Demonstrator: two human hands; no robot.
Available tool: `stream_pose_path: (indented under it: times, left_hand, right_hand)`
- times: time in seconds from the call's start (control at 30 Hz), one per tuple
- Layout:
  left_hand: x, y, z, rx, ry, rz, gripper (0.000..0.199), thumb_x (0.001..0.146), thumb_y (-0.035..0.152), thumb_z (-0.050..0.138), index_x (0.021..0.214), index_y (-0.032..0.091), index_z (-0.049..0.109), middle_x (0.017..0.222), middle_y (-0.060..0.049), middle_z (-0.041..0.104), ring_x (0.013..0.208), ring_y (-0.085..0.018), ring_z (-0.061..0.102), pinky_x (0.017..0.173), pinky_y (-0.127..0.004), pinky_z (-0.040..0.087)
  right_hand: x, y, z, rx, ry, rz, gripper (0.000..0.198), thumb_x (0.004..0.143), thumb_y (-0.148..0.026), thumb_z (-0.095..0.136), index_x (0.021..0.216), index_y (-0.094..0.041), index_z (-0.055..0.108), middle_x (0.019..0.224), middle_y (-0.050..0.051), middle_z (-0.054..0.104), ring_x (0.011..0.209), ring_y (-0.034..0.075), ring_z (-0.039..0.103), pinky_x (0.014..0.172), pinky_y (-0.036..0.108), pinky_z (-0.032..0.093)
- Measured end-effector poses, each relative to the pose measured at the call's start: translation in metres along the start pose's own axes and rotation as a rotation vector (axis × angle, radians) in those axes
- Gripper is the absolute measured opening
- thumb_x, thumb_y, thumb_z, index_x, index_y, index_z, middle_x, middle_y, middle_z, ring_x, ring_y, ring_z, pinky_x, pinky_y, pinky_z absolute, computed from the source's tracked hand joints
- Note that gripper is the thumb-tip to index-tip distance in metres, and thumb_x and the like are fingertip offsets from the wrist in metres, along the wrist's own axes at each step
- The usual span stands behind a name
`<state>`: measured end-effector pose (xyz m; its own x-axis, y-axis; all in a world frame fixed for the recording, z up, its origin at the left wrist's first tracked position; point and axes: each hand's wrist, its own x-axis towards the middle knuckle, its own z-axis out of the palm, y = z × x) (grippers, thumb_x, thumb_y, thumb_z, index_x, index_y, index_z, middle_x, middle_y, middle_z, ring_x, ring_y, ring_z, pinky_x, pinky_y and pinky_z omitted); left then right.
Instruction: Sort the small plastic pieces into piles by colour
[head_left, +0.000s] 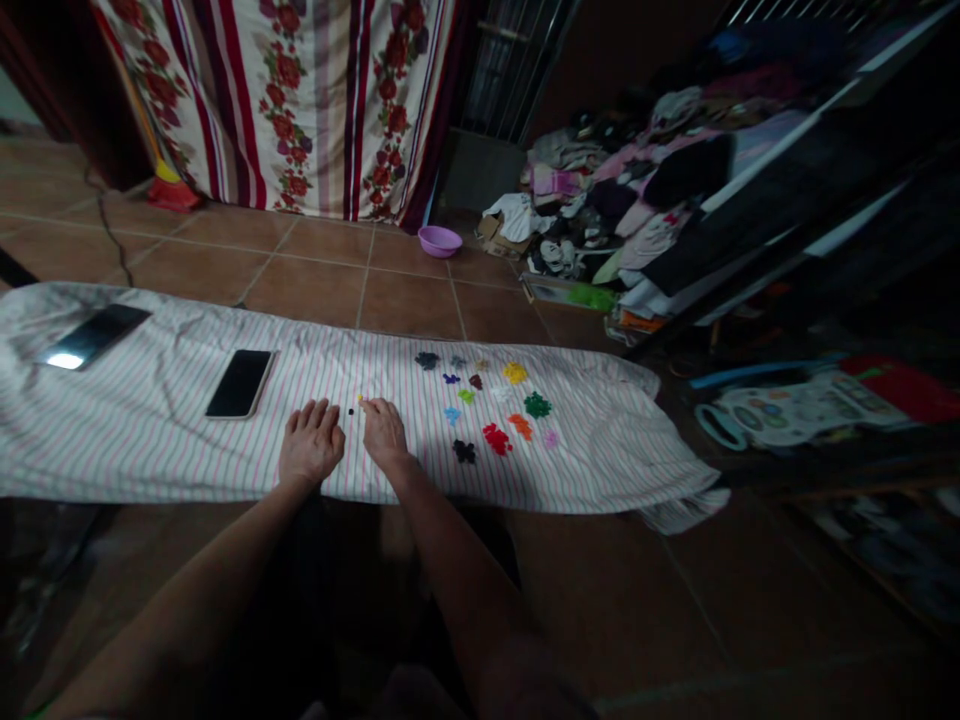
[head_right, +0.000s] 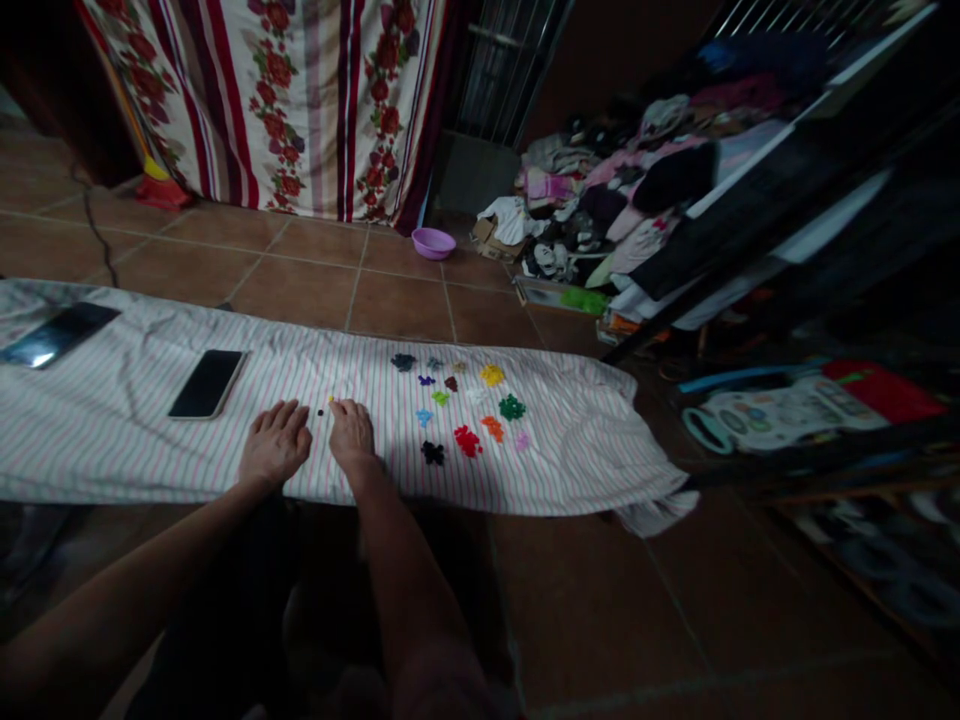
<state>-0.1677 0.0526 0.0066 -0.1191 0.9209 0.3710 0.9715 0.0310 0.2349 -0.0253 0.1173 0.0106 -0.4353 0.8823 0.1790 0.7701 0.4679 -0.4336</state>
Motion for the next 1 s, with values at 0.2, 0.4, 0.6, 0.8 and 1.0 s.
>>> stream_pose_path:
  times: [0.2, 0.4, 0.6, 0.8, 1.0]
  left_hand:
    - [0.000, -0.001, 0.002, 0.010, 0.002, -0.003, 0.045, 0.091, 0.029, 0.041, 0.129, 0.019, 0.063, 0.141, -0.015, 0.062, 0.137, -0.034, 0.050, 0.113, -0.053, 0.035]
    - [-0.001, -0.001, 0.003, -0.004, 0.014, -0.002, 0.044, 0.091, 0.030, 0.042, 0.129, 0.022, 0.063, 0.140, -0.012, 0.063, 0.136, -0.033, 0.051, 0.114, -0.052, 0.034]
    - [0.000, 0.000, 0.000, 0.002, -0.021, -0.004, 0.045, 0.092, 0.029, 0.040, 0.130, 0.019, 0.062, 0.143, -0.015, 0.061, 0.138, -0.034, 0.049, 0.115, -0.053, 0.033]
    - [0.000, 0.001, 0.000, -0.008, -0.017, -0.021, 0.044, 0.091, 0.028, 0.042, 0.130, 0.021, 0.063, 0.142, -0.012, 0.062, 0.138, -0.033, 0.049, 0.115, -0.052, 0.033]
    - [0.001, 0.002, -0.002, -0.012, -0.046, -0.030, 0.045, 0.092, 0.028, 0.041, 0.131, 0.017, 0.063, 0.144, -0.015, 0.060, 0.140, -0.034, 0.048, 0.116, -0.053, 0.032]
  right_hand:
    - [0.000, 0.002, 0.004, 0.010, 0.049, 0.022, 0.036, 0.098, -0.008, 0.043, 0.120, -0.020, 0.068, 0.111, 0.011, 0.067, 0.108, 0.022, 0.059, 0.099, 0.036, 0.047]
    - [0.002, 0.006, 0.009, 0.032, 0.079, 0.076, 0.024, 0.096, -0.011, 0.051, 0.106, -0.023, 0.069, 0.103, 0.008, 0.067, 0.103, 0.022, 0.061, 0.094, 0.036, 0.049]
    - [0.001, 0.008, 0.013, 0.076, 0.134, 0.116, 0.020, 0.095, -0.012, 0.052, 0.107, -0.021, 0.065, 0.104, 0.009, 0.068, 0.102, 0.022, 0.062, 0.093, 0.034, 0.048]
    - [-0.003, 0.011, 0.014, 0.106, 0.141, 0.127, 0.013, 0.095, -0.015, 0.055, 0.100, -0.023, 0.064, 0.099, 0.005, 0.069, 0.098, 0.020, 0.062, 0.088, 0.031, 0.047]
    - [-0.008, 0.019, 0.017, 0.162, 0.180, 0.078, 0.011, 0.094, -0.017, 0.061, 0.091, -0.024, 0.068, 0.090, 0.003, 0.069, 0.090, 0.019, 0.064, 0.083, 0.030, 0.048]
